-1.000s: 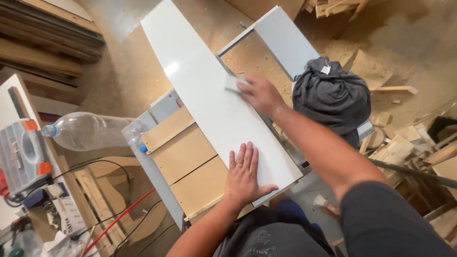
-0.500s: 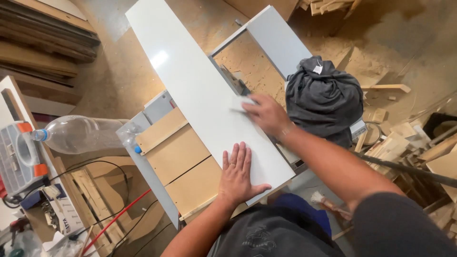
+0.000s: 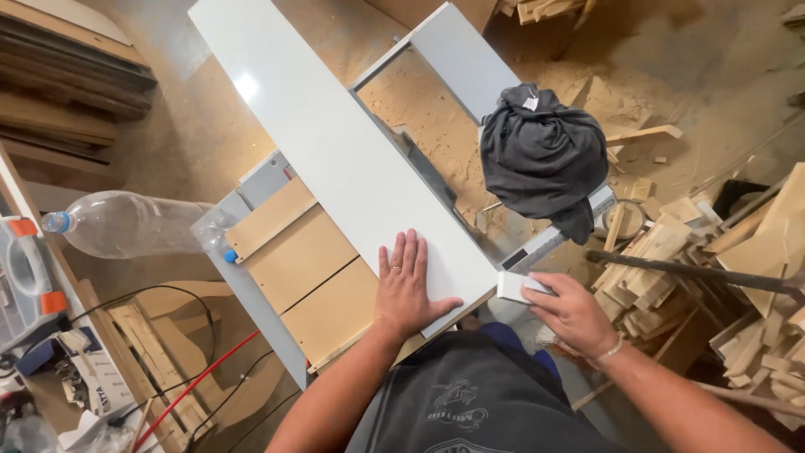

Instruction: Cleaning a white wooden panel using a cleaning block and a cloth to remove marks or dust.

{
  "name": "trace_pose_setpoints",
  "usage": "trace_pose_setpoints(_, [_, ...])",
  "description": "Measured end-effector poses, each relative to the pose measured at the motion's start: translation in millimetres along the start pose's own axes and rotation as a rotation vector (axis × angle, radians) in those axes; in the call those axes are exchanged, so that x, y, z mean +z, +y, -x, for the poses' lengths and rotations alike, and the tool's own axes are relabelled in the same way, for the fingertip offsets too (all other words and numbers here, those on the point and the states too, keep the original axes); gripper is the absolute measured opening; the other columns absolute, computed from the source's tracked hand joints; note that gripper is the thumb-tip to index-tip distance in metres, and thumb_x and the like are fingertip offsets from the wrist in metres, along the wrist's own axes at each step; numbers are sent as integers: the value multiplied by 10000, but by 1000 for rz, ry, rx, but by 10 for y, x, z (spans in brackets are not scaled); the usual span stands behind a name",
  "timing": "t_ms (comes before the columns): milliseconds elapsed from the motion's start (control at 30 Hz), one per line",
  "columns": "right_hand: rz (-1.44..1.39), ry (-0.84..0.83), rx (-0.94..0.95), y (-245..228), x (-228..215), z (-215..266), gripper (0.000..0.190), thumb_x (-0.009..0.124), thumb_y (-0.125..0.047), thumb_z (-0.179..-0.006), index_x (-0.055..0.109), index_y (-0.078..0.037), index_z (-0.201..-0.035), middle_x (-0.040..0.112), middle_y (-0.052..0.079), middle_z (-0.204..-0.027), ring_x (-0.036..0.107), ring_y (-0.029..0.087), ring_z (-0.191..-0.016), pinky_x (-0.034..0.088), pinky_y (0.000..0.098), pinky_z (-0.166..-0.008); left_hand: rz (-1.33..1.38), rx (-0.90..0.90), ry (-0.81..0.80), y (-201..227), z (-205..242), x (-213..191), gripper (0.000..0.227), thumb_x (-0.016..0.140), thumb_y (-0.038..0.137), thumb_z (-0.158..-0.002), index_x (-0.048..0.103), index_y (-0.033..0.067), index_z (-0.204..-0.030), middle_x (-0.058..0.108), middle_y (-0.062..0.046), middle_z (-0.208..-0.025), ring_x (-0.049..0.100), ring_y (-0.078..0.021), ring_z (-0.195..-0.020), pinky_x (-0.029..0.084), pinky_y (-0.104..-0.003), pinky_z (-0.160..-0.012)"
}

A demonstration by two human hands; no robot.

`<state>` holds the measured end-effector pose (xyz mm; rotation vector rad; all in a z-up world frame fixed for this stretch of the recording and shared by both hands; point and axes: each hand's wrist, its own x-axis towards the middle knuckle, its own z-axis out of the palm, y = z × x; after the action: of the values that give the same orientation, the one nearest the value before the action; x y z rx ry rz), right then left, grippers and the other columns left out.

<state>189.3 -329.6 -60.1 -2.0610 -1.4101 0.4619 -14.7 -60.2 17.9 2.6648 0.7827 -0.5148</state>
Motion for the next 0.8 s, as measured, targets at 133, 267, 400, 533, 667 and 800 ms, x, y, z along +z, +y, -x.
trace_pose_setpoints(133, [-89, 221, 259, -92, -104, 271, 354, 777, -276, -881, 776, -255, -1234, 703, 48, -1317, 647, 238, -1234, 515, 363, -1065, -20, 17, -11, 55, 100, -53, 1297, 400, 983, -735, 176, 72, -1629, 63, -152, -1728, -20, -314, -1600, -77, -571, -1256])
trace_pose_setpoints(267, [-173, 426, 485, -473, 2, 285, 398, 768, -206, -927, 717, -150, -1318, 674, 128, -1306, 651, 335, -1201, 543, 424, -995, -19, 96, 116, -31, 79, 97, 959, 455, 763, -915, 331, 95, -1592, 271, -158, -1667, 206, -319, -1552, 79, -535, -1243])
trace_pose_setpoints(400, [-110, 513, 348, -703, 544, 341, 520, 813, -200, -862, 689, -178, -1367, 640, 97, -1293, 670, 313, -1155, 573, 412, -935, -92, 379, 339, -412, -246, 442, 747, 571, 705, -907, 562, 195, -1452, 536, -98, -1439, 476, -294, -1343, 340, -496, -1133])
trace_pose_setpoints(533, [-32, 591, 356, -1017, 850, 141, 481, 836, -211, -860, 711, -202, -1325, 666, 72, -1272, 699, 295, -1112, 594, 389, -885, -36, 512, 336, -379, -171, 362, 729, 558, 715, -912, 588, 184, -1410, 538, -109, -1418, 436, -317, -1402, 278, -519, -1199])
trace_pose_setpoints(667, [195, 753, 181, -1413, 1363, 126, 323, 805, -153, -881, 767, -153, -1202, 648, 128, -1202, 677, 348, -1044, 559, 441, -896, 103, 563, 405, -404, -195, 410, 451, 607, 379, -1011, 624, 202, -1425, 506, -68, -1576, 397, -291, -1503, 225, -518, -1246])
trace_pose_setpoints(800, [189, 728, 10, -2024, 1734, 280, 169, 786, -244, -882, 810, -238, -1049, 680, 75, -1216, 668, 281, -1085, 534, 396, -955, 120, 566, 345, -461, -279, 385, 434, 571, 320, -1048, 595, 258, -1477, 457, -16, -1611, 330, -246, -1543, 176, -474, -1275])
